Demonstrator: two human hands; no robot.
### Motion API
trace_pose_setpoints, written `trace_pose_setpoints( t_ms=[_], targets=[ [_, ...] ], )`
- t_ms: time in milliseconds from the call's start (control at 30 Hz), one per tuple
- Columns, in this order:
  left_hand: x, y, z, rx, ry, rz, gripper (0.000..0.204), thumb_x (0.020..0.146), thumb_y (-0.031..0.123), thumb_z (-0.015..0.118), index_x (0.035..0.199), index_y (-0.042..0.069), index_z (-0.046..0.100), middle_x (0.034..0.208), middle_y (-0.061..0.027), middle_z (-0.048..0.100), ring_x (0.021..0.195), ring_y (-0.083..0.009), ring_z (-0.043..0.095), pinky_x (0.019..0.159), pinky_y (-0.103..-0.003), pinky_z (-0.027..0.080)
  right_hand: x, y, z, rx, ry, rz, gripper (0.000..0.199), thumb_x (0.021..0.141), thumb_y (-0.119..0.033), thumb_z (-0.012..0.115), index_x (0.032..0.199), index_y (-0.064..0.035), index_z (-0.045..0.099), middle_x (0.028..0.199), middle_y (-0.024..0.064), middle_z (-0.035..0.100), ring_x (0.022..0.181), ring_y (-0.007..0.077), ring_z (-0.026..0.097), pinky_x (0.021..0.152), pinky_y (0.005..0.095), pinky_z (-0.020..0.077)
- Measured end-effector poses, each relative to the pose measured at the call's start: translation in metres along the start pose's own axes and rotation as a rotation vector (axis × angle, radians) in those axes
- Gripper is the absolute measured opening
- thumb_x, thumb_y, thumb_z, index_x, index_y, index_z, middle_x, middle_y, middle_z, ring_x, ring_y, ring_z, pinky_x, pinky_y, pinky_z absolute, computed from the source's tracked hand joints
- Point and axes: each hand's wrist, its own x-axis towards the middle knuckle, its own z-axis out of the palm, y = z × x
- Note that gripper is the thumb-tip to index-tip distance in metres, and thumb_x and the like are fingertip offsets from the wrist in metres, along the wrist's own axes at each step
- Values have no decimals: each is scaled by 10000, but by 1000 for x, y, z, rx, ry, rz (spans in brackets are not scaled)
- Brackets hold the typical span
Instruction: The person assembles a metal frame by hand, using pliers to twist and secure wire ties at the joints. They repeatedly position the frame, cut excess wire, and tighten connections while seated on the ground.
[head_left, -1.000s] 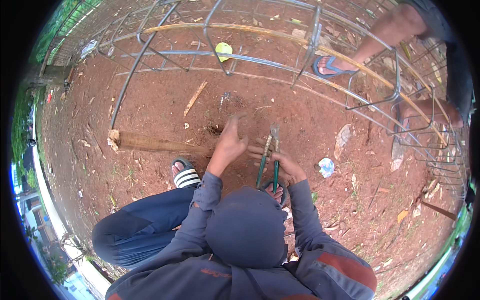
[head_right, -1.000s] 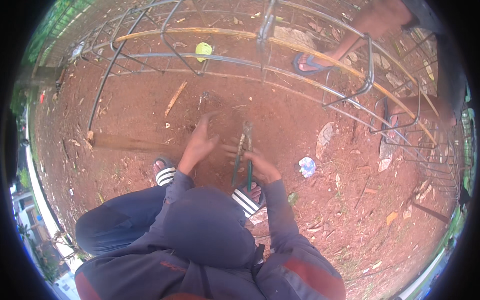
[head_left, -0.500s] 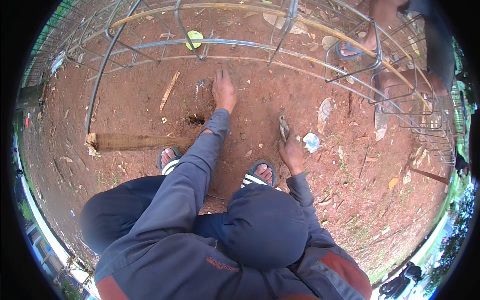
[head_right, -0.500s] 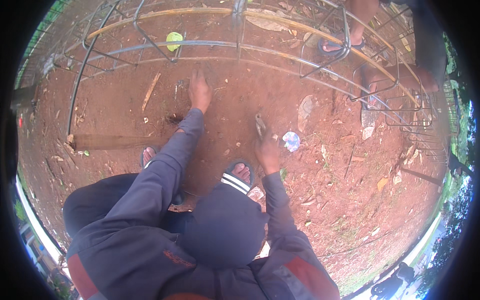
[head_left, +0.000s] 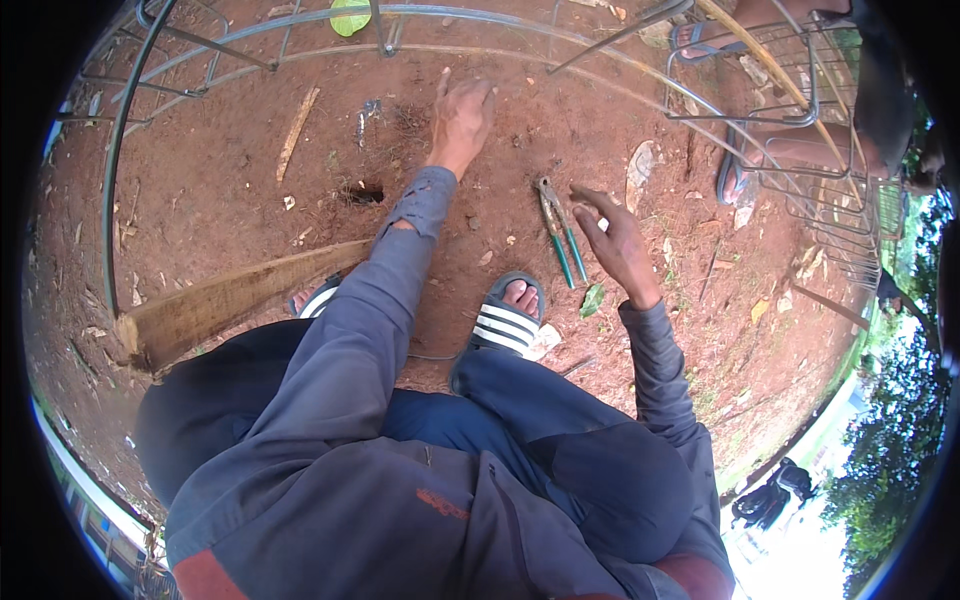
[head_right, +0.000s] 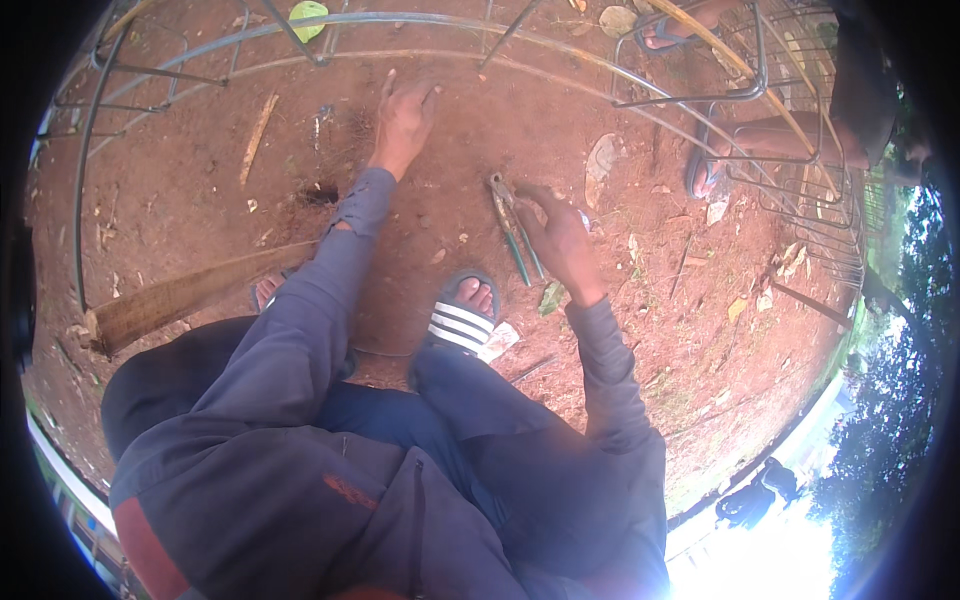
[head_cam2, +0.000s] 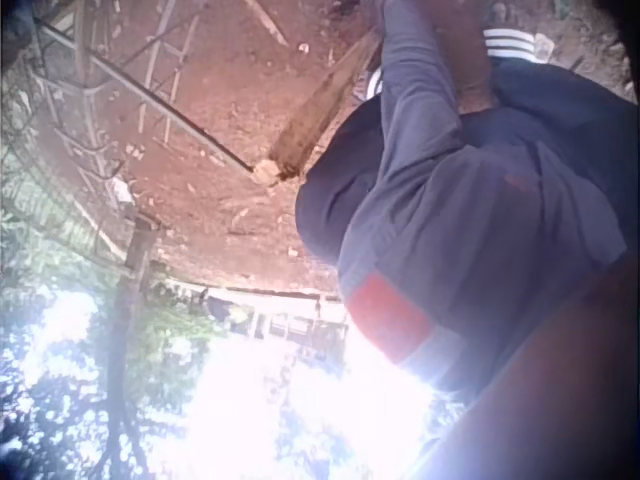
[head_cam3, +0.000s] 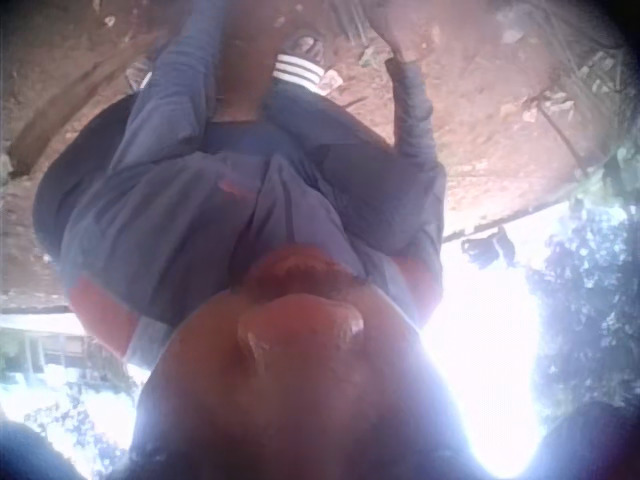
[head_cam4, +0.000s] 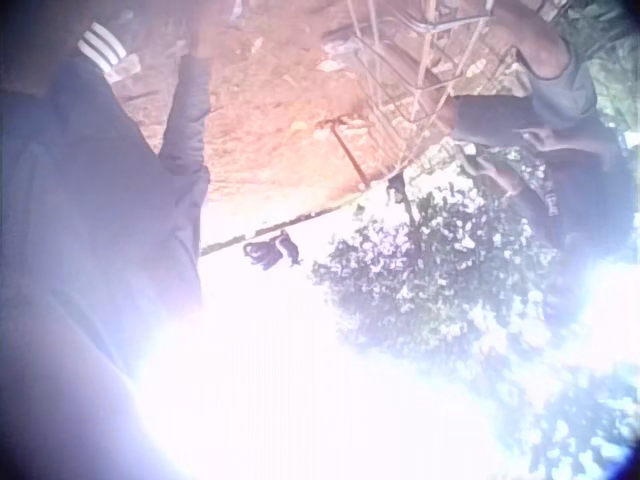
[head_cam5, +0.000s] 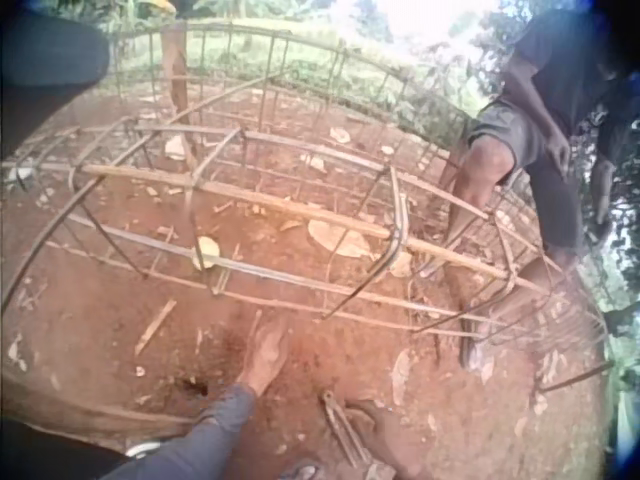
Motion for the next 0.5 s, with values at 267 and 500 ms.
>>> trace_pose_setpoints(
  t_ms=[267, 500],
  targets=[
    [-15, 141, -47, -1026, -687, -723, 304, 1051, 201, 579, 1171, -56, 688, 639, 36, 486, 489, -89, 509, 473, -272, 413, 27, -25, 15, 538, 418, 135, 400, 1060, -259, 619, 1375, -15, 654, 1283, 131, 708, 1138, 190, 663, 956, 325, 525],
    [-17, 146, -50, -904, -1019, -671, 277, 1062, 211, 545, 1171, -1, 685, 639, 46, 479, 472, -56, 408, 405, -260, 295, 21, -22, 8, 831, 539, 132, 323, 1009, -169, 696, 1267, 24, 700, 1140, 112, 749, 1025, 164, 686, 872, 292, 523]
  ],
)
